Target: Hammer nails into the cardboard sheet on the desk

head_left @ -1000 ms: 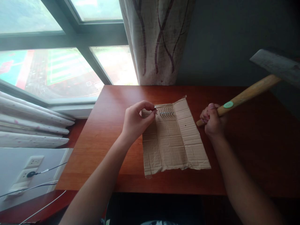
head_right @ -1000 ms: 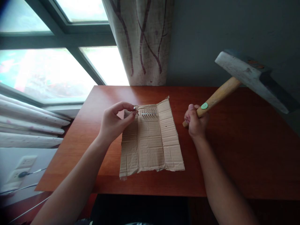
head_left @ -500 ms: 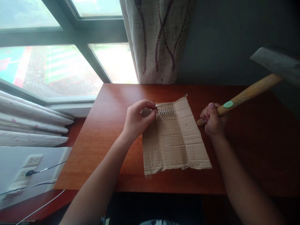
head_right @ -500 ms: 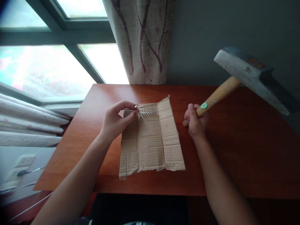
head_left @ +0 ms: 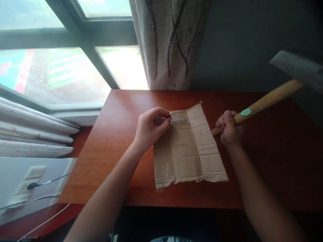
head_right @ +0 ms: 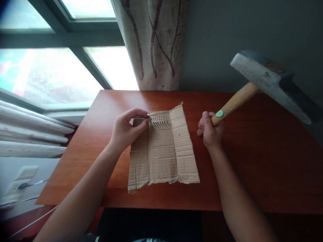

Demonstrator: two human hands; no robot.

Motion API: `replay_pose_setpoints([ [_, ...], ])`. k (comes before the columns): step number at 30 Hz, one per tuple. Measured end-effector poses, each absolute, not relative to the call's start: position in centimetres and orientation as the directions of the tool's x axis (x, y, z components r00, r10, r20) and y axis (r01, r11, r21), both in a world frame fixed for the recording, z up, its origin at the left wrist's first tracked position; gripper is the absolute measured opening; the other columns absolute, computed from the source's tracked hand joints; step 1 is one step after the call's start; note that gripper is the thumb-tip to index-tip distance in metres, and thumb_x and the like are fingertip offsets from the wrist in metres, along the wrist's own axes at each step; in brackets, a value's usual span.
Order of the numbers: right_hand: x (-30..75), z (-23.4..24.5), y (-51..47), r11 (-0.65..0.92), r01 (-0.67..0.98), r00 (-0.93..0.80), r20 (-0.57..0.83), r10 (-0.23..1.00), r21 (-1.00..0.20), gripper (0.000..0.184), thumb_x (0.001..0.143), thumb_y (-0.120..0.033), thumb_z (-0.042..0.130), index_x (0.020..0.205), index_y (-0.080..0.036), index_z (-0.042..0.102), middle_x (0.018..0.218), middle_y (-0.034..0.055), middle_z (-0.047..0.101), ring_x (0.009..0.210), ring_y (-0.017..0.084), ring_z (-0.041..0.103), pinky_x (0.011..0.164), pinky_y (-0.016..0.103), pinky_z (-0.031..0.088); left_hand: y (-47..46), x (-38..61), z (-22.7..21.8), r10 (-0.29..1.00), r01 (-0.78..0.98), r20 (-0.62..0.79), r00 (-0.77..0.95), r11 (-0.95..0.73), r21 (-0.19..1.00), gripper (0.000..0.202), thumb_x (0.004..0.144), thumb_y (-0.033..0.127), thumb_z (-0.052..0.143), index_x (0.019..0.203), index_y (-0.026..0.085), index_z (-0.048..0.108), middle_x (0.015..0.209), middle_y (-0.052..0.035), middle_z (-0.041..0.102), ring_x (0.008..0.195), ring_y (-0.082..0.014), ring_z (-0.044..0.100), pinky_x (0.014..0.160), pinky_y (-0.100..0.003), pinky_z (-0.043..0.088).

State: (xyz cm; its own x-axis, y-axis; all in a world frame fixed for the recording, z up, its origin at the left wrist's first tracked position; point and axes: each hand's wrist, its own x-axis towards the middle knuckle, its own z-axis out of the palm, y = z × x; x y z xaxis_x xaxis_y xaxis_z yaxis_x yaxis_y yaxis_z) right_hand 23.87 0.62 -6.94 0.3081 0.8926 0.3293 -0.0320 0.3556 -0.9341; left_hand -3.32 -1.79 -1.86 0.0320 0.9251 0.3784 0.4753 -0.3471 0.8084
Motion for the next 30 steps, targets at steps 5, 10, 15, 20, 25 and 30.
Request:
replay_pose_setpoints([
  [5,23.78,-6.95,0.5,0.359,-0.037,0.298,0.332,0.895,-0.933,0.057,0.086,-0.054,0.07,0.054,-0.022,0.035,0.043,-0.0073,0.032,0.036,0.007,0.029,0.035,0.023,0.023,-1.79,-3.16,-2.02,0.926,0.449,0.376,0.025,-0.347,0.823,0.006,0.08,0.021,0.07,0.086,0.019,0.07,0.084,-0.0018,0.075,0.077,-0.0163,0.07,0.074,-0.028,0.057],
  [10,23.71,-6.9,0.47,0.352,-0.029,0.306,0.327,0.894,-0.936,0.057,0.085,-0.054,0.07,0.055,-0.022,0.034,0.043,-0.0077,0.031,0.036,0.007,0.029,0.035,0.024,0.023,-1.74,-3.1,-2.42,0.93,0.422,0.367,0.034,-0.346,0.838,0.01,0.079,0.018,0.069,0.088,0.019,0.073,0.087,-0.0029,0.076,0.08,-0.017,0.071,0.076,-0.029,0.059],
  [15,23.78,-6.94,0.55,0.365,-0.041,0.298,0.338,0.893,-0.93,0.054,0.086,-0.052,0.07,0.056,-0.022,0.037,0.044,-0.0079,0.033,0.037,0.007,0.03,0.036,0.023,0.023,-1.69,-3.19,-2.63,0.924,0.424,0.382,0.025,-0.356,0.833,0.012,0.08,0.019,0.07,0.09,0.019,0.075,0.089,-0.0034,0.077,0.083,-0.0177,0.072,0.079,-0.03,0.059],
  [20,23.89,-7.09,0.56,0.346,-0.016,0.3,0.326,0.896,-0.938,0.053,0.086,-0.053,0.07,0.059,-0.023,0.036,0.044,-0.0087,0.032,0.037,0.007,0.03,0.035,0.023,0.023,-1.66,-3.23,-2.61,0.924,0.41,0.383,-0.001,-0.349,0.843,0.012,0.078,0.018,0.07,0.089,0.018,0.075,0.085,-0.0024,0.077,0.077,-0.016,0.071,0.071,-0.026,0.057],
  [25,23.85,-6.92,0.45,0.357,-0.004,0.29,0.34,0.894,-0.934,0.053,0.088,-0.052,0.069,0.058,-0.023,0.036,0.044,-0.0084,0.033,0.037,0.007,0.03,0.036,0.023,0.023,-1.75,-3.16,-2.38,0.922,0.403,0.387,0.006,-0.356,0.843,0.01,0.078,0.017,0.07,0.087,0.018,0.075,0.085,-0.0019,0.077,0.077,-0.0151,0.071,0.071,-0.025,0.057],
  [30,23.93,-6.92,0.44,0.351,-0.02,0.286,0.331,0.899,-0.936,0.051,0.088,-0.049,0.07,0.058,-0.023,0.038,0.044,-0.0084,0.034,0.037,0.007,0.031,0.037,0.023,0.024,-1.88,-3.15,-2.08,0.926,0.42,0.377,0.01,-0.346,0.839,0.007,0.078,0.018,0.07,0.084,0.018,0.073,0.083,-0.0017,0.076,0.075,-0.0145,0.069,0.069,-0.024,0.056],
])
